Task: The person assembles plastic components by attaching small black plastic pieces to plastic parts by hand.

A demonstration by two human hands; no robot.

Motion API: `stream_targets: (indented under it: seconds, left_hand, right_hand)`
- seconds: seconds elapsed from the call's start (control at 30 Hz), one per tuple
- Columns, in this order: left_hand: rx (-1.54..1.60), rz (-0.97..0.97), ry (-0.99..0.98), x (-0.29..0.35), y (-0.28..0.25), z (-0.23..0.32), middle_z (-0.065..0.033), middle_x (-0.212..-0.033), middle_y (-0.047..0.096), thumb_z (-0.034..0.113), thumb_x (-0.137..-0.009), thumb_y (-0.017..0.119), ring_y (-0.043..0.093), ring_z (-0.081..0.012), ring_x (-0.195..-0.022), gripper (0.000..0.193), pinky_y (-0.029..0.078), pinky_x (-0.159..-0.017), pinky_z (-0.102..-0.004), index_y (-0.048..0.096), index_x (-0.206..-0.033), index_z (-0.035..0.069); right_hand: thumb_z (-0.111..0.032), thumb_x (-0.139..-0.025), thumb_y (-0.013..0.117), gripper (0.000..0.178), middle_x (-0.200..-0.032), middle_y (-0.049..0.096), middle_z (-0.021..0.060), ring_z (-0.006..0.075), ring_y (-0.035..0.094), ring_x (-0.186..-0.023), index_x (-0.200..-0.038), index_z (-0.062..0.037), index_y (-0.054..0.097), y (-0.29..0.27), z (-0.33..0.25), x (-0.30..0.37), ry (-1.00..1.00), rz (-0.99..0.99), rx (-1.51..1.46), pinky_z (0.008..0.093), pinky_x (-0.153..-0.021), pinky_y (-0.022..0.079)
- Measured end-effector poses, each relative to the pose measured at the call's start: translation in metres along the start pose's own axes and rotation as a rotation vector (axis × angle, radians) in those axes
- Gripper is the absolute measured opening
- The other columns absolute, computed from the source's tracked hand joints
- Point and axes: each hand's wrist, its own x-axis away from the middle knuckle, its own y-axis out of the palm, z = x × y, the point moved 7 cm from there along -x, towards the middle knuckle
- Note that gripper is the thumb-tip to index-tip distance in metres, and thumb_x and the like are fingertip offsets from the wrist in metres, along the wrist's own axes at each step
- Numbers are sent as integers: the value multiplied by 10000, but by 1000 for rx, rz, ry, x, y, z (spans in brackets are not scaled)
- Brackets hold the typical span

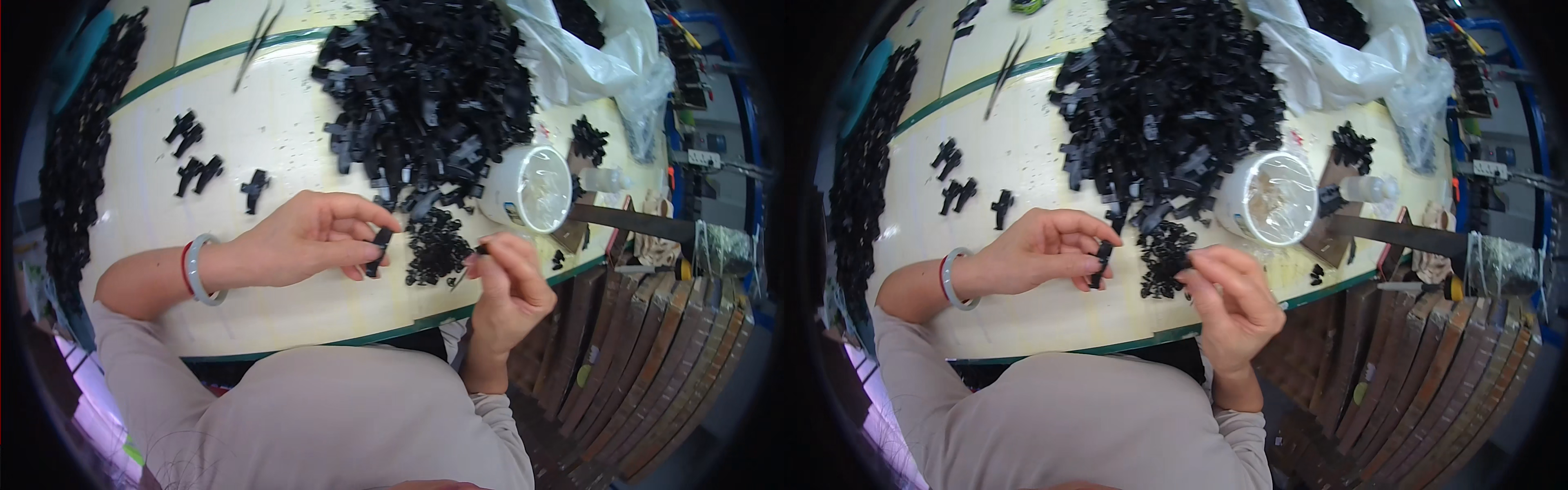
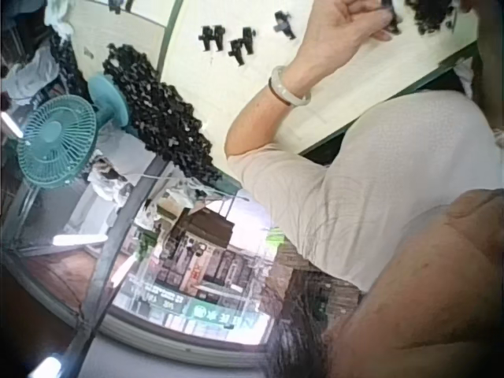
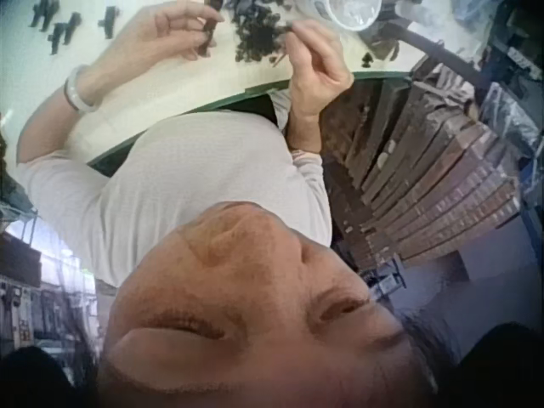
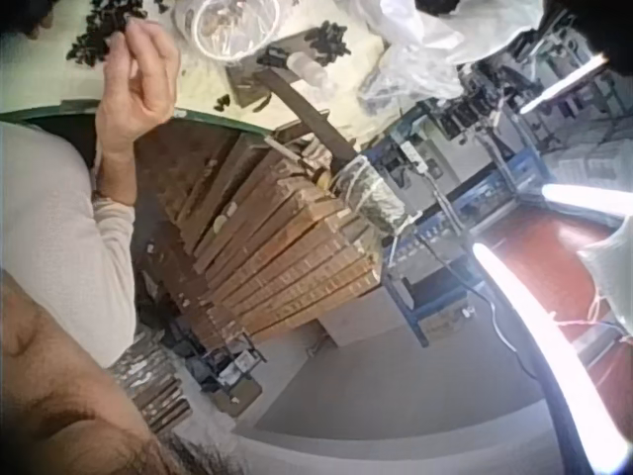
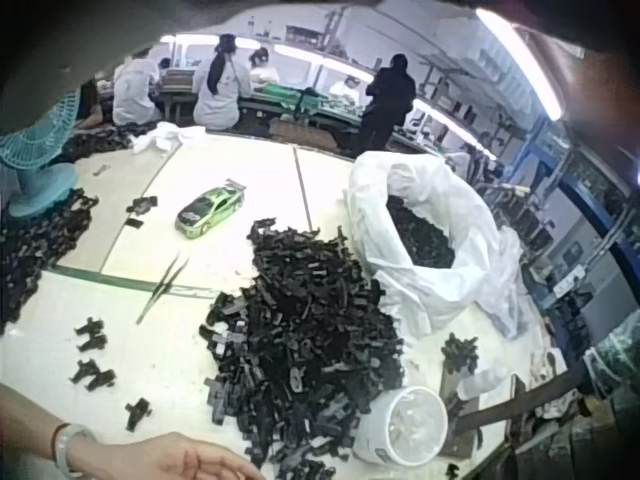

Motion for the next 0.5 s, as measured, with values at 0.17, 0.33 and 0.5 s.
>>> stream_targets:
  seconds: [0.17, 0.33, 0.5]
  left_hand:
    - [20, -19, -30, 0, -1, -3, -77, -936, 650, 52, -882, 564, 621, -104, -856, 274, 518, -724, -222, 527, -1143, -23]
    - [94, 11, -56, -4, -5, -9, -127, -966, 651, 34, -871, 581, 643, -140, -818, 230, 522, -713, -237, 544, -1088, -32]
    - [88, -3, -14, -5, -3, -2, -107, -959, 654, 52, -871, 589, 647, -133, -811, 253, 521, -721, -245, 541, -1103, -39]
  right_hand:
    - [132, -693, 670, 227, -877, 627, 124, 205, 617, -758, -894, 27, 668, -15, -59, -32, -667, 114, 1007, 270, -648, 498]
    - [113, -671, 641, 319, -910, 612, 108, 259, 611, -799, -965, -8, 655, -12, -53, -51, -693, -121, 1374, 338, -682, 496]
    - [123, -672, 644, 297, -904, 610, 114, 249, 612, -775, -945, 8, 653, -7, -50, -52, -644, -242, 1365, 318, -654, 503]
